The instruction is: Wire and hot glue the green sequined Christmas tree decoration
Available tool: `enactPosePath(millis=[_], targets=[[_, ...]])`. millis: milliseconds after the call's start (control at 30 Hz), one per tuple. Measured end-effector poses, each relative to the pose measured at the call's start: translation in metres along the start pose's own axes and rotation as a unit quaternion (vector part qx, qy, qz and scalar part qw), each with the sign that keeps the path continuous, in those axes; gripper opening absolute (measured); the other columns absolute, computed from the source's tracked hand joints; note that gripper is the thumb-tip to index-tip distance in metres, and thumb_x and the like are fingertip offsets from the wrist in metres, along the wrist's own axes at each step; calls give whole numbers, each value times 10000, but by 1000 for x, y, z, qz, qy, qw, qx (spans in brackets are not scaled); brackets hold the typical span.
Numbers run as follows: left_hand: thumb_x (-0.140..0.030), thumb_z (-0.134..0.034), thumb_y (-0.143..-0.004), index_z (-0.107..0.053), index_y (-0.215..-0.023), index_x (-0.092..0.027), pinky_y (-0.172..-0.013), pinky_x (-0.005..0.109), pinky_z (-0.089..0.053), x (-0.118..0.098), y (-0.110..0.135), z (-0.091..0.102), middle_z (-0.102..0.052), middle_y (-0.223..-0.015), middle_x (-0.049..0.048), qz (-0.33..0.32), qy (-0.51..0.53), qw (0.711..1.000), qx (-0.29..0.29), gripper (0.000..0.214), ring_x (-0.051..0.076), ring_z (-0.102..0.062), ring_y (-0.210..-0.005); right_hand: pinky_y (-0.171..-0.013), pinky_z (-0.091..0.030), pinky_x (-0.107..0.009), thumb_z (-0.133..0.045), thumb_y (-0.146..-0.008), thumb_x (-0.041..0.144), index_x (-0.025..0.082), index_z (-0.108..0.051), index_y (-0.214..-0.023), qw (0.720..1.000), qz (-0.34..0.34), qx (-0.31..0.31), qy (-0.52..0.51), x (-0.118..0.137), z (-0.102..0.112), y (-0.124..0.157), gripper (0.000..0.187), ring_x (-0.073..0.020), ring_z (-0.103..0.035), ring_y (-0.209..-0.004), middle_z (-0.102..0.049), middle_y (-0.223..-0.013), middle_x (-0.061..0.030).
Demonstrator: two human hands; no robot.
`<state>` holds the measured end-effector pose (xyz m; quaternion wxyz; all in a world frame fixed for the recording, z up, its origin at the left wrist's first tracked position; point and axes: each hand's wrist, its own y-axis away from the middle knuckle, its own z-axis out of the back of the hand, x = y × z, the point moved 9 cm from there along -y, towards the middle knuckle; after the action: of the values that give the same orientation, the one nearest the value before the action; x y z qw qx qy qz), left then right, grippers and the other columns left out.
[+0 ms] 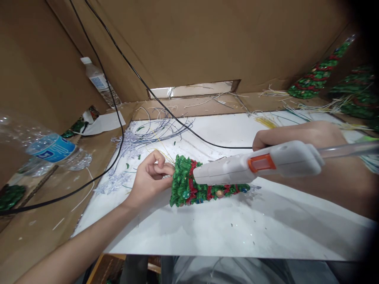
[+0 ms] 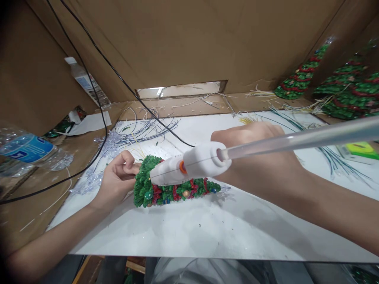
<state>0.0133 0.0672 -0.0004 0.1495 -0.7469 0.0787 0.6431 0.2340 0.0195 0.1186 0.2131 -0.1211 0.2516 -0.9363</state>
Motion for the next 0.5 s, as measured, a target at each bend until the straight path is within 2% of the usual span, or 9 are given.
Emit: enactPosePath(millis=[300,500], targets=[[-47,-834,-619,-356,-761,-231,-505,196,-373,1,0,2,-643,-519,-89,7,6,1000,-6,532,86,-480,-508,-330,-168,-226,-472,-601,338,218,-403,-437,999,-46,20,-10,-8,-7,1,214,-83,-295,-327,-350,-372,39],[-70,-842,-613,-354,-760,-232,-508,203,-378,1,0,1,-655,-528,-76,8,-2,1000,-9,534,97,-501,-519,-371,-155,-254,-468,-601,318,231,-475,-476,999,-1,9,43,-6,-1,4,153,-100,-316,-331,-395,-381,33]])
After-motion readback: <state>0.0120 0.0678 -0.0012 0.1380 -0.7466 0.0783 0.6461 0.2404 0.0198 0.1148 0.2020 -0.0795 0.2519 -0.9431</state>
